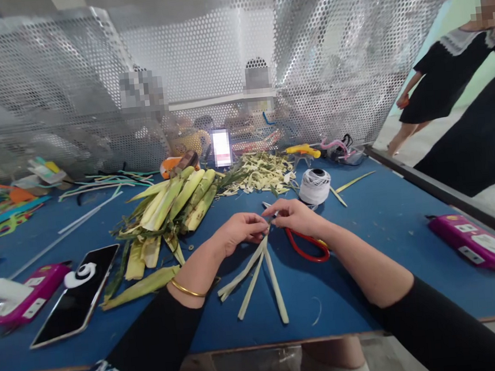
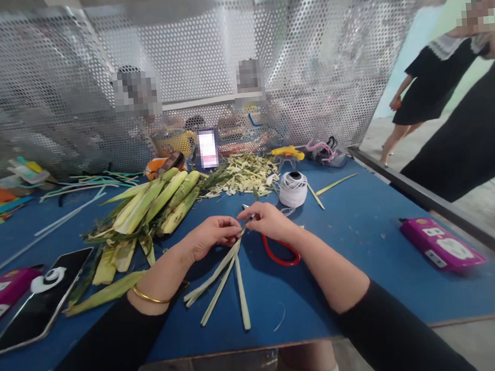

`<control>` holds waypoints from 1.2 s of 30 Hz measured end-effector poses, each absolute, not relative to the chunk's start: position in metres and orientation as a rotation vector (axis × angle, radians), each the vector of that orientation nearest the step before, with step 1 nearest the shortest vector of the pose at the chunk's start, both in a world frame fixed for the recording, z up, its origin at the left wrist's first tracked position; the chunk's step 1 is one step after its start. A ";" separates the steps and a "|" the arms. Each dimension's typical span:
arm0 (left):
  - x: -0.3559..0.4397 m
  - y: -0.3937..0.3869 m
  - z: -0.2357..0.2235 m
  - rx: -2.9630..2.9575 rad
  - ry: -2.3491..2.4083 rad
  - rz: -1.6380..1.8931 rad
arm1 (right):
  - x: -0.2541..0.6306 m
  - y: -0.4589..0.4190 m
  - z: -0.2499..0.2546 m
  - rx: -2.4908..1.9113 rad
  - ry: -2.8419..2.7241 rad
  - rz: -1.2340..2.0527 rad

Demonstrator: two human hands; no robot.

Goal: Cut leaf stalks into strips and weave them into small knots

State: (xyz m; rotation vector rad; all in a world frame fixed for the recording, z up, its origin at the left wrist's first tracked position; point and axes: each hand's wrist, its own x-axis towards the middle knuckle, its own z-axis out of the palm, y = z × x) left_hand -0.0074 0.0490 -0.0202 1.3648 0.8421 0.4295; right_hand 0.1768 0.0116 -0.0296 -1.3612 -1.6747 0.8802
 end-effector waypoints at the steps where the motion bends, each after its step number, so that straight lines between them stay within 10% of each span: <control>1: -0.008 0.049 -0.020 1.362 0.841 0.428 | 0.177 0.012 -0.030 -1.362 -1.747 0.832; 36: -0.002 0.050 -0.019 1.206 1.034 0.602 | 0.172 0.006 -0.025 -1.405 -1.963 0.687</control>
